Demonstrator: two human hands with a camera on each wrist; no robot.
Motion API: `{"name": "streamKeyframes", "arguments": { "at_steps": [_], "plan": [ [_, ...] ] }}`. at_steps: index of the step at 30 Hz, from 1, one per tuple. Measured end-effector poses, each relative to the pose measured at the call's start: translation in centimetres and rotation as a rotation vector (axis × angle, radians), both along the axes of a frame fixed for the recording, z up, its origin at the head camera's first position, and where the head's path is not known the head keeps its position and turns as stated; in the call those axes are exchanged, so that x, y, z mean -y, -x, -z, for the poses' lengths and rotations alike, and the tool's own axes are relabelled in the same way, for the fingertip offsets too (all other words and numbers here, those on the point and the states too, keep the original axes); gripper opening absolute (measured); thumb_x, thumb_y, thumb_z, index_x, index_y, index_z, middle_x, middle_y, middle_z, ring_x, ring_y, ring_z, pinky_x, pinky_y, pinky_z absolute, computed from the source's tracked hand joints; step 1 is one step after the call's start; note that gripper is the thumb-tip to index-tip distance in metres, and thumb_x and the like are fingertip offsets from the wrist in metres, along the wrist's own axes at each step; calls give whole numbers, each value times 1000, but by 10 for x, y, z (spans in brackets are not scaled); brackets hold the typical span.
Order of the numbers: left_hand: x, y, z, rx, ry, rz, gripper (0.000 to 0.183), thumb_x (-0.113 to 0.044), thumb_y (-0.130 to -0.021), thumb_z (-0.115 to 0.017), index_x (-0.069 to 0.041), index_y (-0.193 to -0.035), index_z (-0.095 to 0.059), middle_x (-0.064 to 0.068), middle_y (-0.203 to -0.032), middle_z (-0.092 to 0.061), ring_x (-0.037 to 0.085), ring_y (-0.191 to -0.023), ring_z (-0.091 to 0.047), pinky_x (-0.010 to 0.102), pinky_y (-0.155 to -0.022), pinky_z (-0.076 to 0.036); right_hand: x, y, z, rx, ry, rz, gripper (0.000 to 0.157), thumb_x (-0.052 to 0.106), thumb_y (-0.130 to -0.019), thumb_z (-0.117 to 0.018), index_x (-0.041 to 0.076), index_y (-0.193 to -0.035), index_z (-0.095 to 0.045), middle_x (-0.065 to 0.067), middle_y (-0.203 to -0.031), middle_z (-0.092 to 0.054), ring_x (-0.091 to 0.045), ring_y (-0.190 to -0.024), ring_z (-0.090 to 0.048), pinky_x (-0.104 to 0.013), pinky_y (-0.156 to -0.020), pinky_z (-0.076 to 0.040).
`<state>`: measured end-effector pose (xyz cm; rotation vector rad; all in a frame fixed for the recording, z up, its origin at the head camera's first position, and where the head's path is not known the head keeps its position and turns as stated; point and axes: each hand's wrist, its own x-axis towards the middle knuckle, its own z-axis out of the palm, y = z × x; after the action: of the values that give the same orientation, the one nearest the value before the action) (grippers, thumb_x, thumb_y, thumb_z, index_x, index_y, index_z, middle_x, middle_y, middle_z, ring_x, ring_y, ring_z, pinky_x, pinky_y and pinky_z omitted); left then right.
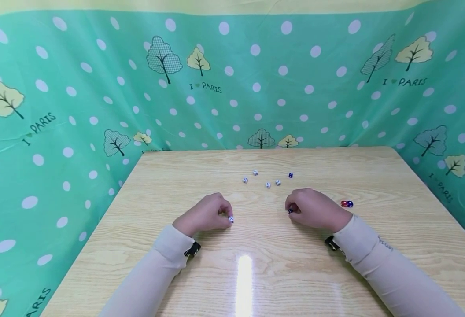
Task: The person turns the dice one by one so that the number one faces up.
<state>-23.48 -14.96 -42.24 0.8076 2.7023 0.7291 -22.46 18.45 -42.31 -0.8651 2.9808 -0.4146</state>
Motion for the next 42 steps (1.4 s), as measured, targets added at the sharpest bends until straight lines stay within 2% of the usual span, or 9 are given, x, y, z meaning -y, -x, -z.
{"name": "streamKeyframes", "arguments": {
  "at_steps": [7,17,26,36,42],
  "plan": [
    [0,0,-1,-11,-2,3,12,-13,-82,-81,-20,-77,-72,8,-92,-63,15,-81,-50,31,-71,-42,-2,0,-1,-12,15,-38,9,9,-87,-76,18,-89,-76,9,-87,-68,-5,-77,-57,-31,-73,-53],
    [0,0,0,-6,-3,4,11,-14,-82,-80,-20,-77,-73,6,-88,-62,16,-81,-49,31,-70,-41,-1,0,-4,55,40,-12,8,13,-89,-78,20,-89,-75,13,-83,-67,-5,-72,-56,-28,-69,-51],
    [0,-2,-2,-1,3,2,9,-12,-81,-79,-18,-79,-73,9,-90,-62,15,-82,-48,31,-71,-40,-4,1,-5,45,58,-19,10,12,-88,-79,20,-87,-74,11,-84,-67,-6,-73,-56,-29,-70,-51],
    [0,0,0,-4,-6,1,12,-14,-83,-80,-20,-76,-72,4,-85,-62,15,-81,-49,31,-70,-41,-7,4,-2,47,35,-19,10,13,-87,-80,21,-87,-73,12,-84,-65,-6,-74,-56,-29,-72,-51],
    [1,0,1,-6,-5,1,13,-14,-83,-80,-21,-76,-71,6,-86,-62,15,-82,-47,30,-71,-40,-7,3,-4,50,28,-20,10,13,-86,-80,20,-88,-74,9,-84,-65,-8,-75,-54,-31,-72,-50]
  ]
}}
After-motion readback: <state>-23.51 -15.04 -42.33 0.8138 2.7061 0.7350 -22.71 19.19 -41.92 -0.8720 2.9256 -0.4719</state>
